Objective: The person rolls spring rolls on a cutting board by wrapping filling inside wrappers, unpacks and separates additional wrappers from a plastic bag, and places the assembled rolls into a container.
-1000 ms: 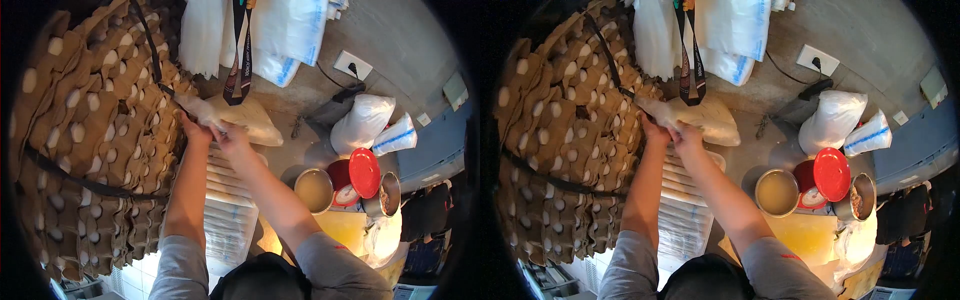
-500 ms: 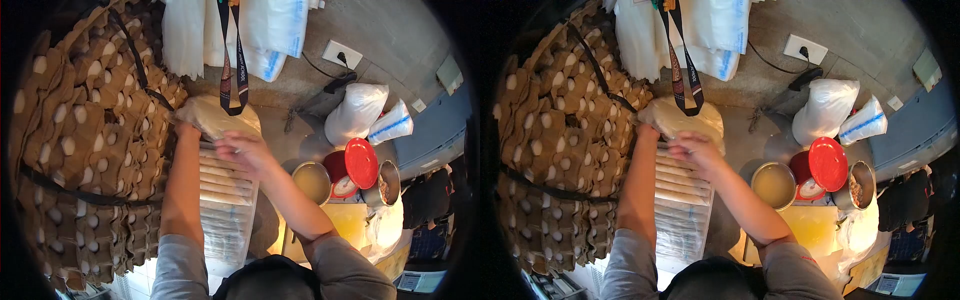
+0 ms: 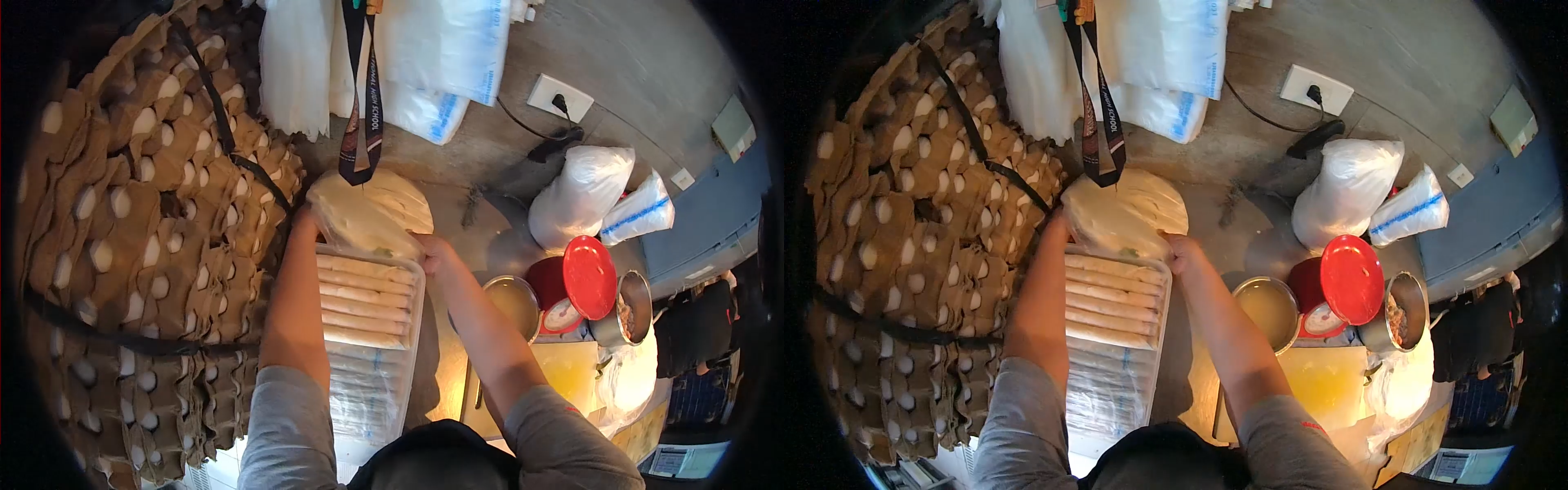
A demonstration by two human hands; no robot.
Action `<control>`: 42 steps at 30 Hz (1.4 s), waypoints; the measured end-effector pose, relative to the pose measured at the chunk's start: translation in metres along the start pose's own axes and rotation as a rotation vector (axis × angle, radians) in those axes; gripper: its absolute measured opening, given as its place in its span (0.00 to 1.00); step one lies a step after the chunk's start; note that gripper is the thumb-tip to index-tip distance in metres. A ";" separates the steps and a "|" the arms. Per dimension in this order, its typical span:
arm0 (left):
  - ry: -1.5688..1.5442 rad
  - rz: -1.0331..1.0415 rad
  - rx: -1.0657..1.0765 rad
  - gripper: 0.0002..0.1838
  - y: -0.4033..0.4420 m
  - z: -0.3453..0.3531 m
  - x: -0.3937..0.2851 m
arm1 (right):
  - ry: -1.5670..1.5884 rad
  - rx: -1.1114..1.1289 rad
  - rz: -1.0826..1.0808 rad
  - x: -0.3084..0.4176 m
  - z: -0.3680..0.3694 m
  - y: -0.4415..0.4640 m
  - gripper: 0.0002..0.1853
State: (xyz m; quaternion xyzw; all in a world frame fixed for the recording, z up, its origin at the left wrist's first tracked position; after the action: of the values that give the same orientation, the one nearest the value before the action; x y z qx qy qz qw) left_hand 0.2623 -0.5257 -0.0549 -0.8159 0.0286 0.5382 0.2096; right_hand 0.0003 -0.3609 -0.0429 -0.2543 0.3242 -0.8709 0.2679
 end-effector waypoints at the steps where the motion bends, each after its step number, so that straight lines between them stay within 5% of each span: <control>1: 0.656 -0.085 0.072 0.29 -0.005 -0.013 -0.001 | 0.050 0.050 0.024 -0.004 0.002 0.003 0.19; 3: 1.159 -0.192 0.106 0.29 -0.007 -0.030 0.009 | 0.021 -0.002 0.022 -0.006 0.005 0.003 0.18; 5: 0.848 -0.230 0.011 0.28 -0.006 -0.046 0.015 | -0.001 -0.053 -0.028 -0.005 0.008 0.003 0.17; 8: 0.902 -0.033 0.120 0.18 -0.076 -0.040 -0.054 | -0.013 -0.093 -0.110 -0.007 0.008 0.006 0.16; 9: 0.863 -0.076 -0.112 0.15 -0.114 -0.027 -0.097 | -0.014 -0.080 -0.102 -0.008 0.010 0.004 0.16; 13: 0.990 0.024 -0.196 0.16 -0.164 -0.016 -0.148 | 0.008 -0.206 -0.105 -0.010 0.017 0.001 0.16; 19: 0.866 0.156 -0.152 0.19 -0.158 -0.001 -0.103 | 0.013 -0.123 -0.061 -0.014 0.019 -0.006 0.18; 22: 0.529 -0.008 -0.014 0.26 -0.165 -0.015 -0.095 | -0.264 -0.416 -0.120 -0.027 0.031 -0.019 0.20; 25: 0.512 0.071 0.029 0.30 -0.140 -0.018 -0.040 | -0.314 -0.312 -0.379 -0.044 0.033 -0.031 0.26; 28: 0.727 -0.019 0.083 0.35 -0.136 -0.012 -0.058 | -0.623 -0.547 -0.488 -0.039 0.034 -0.024 0.33; 31: 0.765 0.045 0.111 0.40 -0.085 -0.028 -0.015 | -1.059 -0.686 -0.436 -0.028 0.032 -0.016 0.37; 36: 0.975 -0.023 -0.036 0.41 -0.086 -0.025 -0.011 | -1.173 -0.680 -0.127 -0.018 0.051 -0.037 0.42; 39: 1.193 0.181 0.007 0.48 -0.051 -0.057 0.037 | -1.242 -0.778 -0.271 -0.020 0.053 -0.058 0.41; 40: 1.239 0.131 0.006 0.48 -0.075 -0.038 -0.003 | -1.191 -0.775 -0.257 -0.019 0.061 -0.084 0.41; 42: 1.234 0.044 -0.015 0.46 -0.136 -0.024 -0.097 | -1.270 -0.823 -0.662 -0.025 0.042 -0.107 0.38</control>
State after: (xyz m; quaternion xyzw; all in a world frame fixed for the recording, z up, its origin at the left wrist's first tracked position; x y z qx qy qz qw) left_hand 0.2796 -0.4278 0.0813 -0.9774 0.1579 -0.0289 0.1374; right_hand 0.0124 -0.2943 0.0529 -0.8584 0.3122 -0.4068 0.0150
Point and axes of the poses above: each hand's wrist, its own y-axis towards the middle knuckle, its own z-axis out of the palm, x = y × z, the point moved 1 cm from there along y, towards the middle knuckle, and after that the axes turned 13 degrees about z, right-handed, at the moved point
